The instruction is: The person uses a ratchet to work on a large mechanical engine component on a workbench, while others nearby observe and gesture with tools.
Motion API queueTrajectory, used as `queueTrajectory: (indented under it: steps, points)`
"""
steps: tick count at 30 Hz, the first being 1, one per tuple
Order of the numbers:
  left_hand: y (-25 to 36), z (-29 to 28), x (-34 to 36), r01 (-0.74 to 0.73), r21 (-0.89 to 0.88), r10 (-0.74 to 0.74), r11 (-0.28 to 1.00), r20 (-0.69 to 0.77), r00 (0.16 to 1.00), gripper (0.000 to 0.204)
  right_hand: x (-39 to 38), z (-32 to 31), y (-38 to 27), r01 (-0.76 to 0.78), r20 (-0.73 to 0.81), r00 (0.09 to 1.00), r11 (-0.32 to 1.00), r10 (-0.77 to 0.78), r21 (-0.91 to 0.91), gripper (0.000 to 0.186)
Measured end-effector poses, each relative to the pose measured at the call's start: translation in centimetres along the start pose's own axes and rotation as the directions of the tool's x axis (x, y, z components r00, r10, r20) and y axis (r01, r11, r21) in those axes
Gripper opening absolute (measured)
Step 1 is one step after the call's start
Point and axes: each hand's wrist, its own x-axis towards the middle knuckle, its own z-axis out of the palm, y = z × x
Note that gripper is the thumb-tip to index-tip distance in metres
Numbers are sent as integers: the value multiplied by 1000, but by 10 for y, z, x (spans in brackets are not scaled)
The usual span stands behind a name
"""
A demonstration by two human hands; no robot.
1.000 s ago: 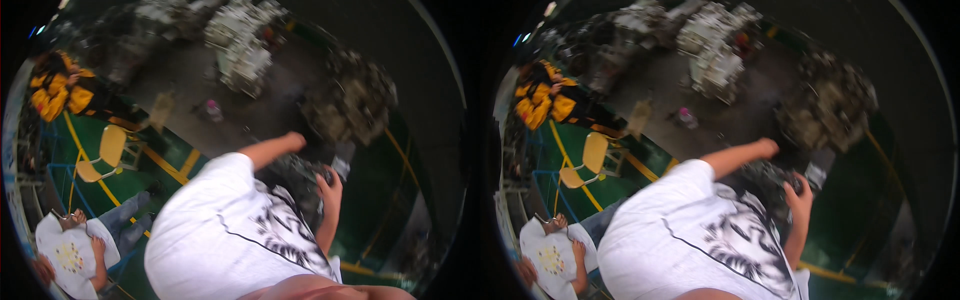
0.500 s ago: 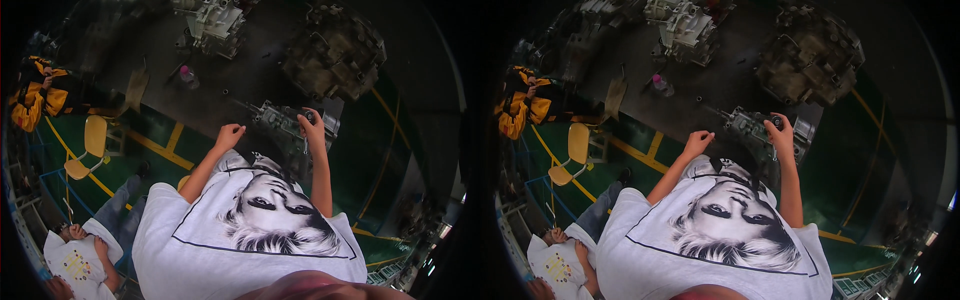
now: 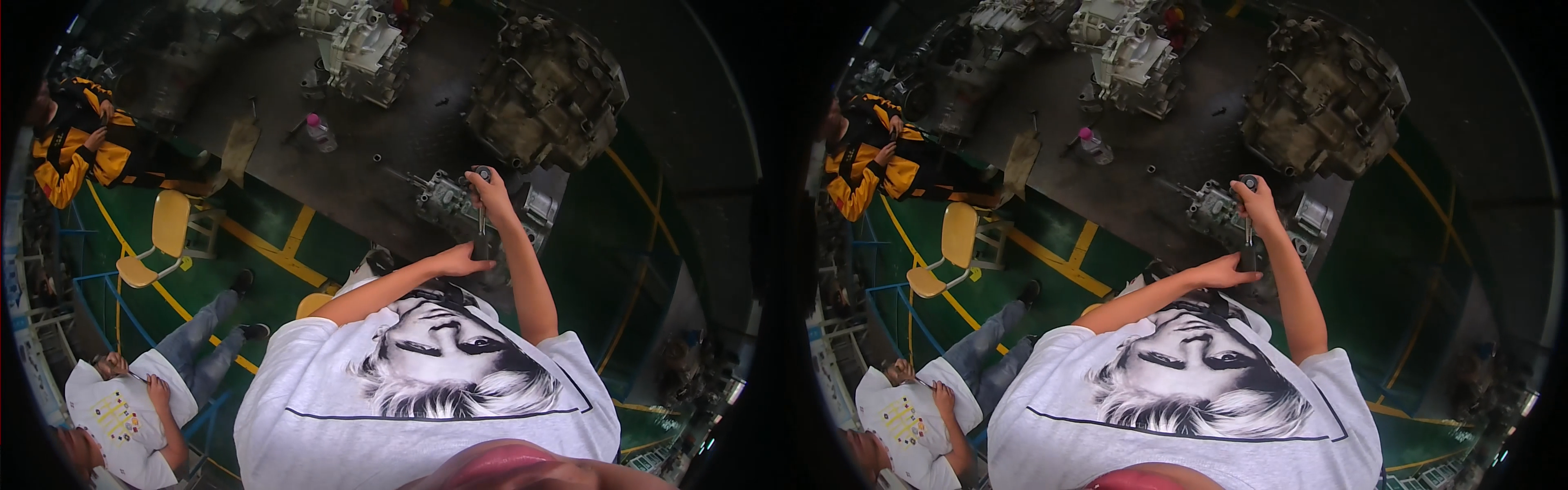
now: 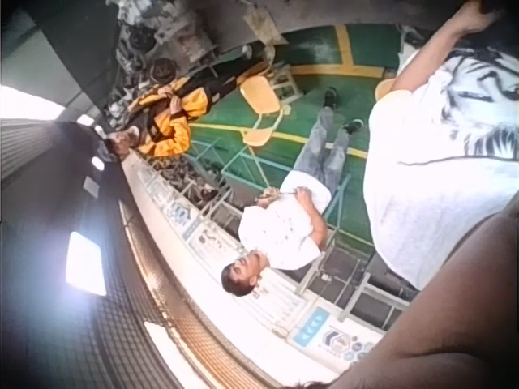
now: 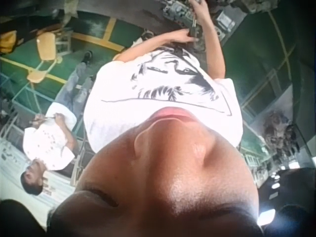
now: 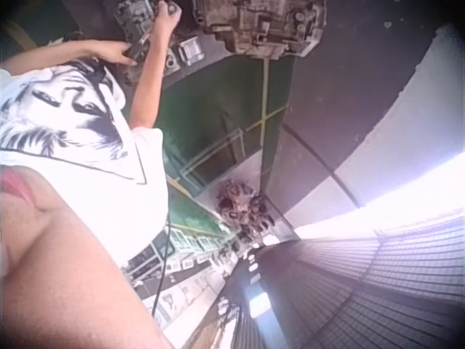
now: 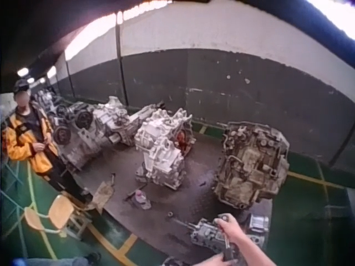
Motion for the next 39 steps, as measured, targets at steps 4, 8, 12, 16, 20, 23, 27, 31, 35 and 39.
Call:
queueTrajectory:
  steps: [4,8,12,16,20,23,27,31,35,39]
  points:
    - [10,17,9,195,-587,-155,786,118,981,43,12,0,-5,169,-35,984,971,-177,-170,26]
    - [15,27,10,106,-648,-145,755,-6,989,30,21,-2,-7,176,-95,968,897,-233,-404,36]
    - [10,30,17,-44,-622,-69,782,-158,985,26,27,-1,-10,351,-81,871,729,-485,-587,46]
    - [-8,43,14,16,-642,-144,767,-148,978,25,22,-10,5,248,-35,906,595,-423,-765,47]
    - [-26,46,-14,16,-565,-179,825,-233,956,30,21,-14,27,425,116,893,728,-435,-538,50]
    - [-27,37,-23,-57,-501,-112,863,-301,947,31,33,-4,44,325,-16,944,937,-330,-131,42]
    - [-19,20,-28,15,-500,-155,866,-240,958,33,55,5,65,228,-122,973,915,-198,333,60]
    - [-7,9,-36,10,-489,-145,872,-238,961,35,71,8,92,440,-251,888,873,-386,211,39]
    - [2,-6,-38,20,-499,-172,867,-260,950,32,81,15,106,631,-144,774,732,-617,256,36]
    - [3,-18,-38,90,-395,-193,914,-229,954,35,82,32,95,659,-221,703,736,-676,-154,46]
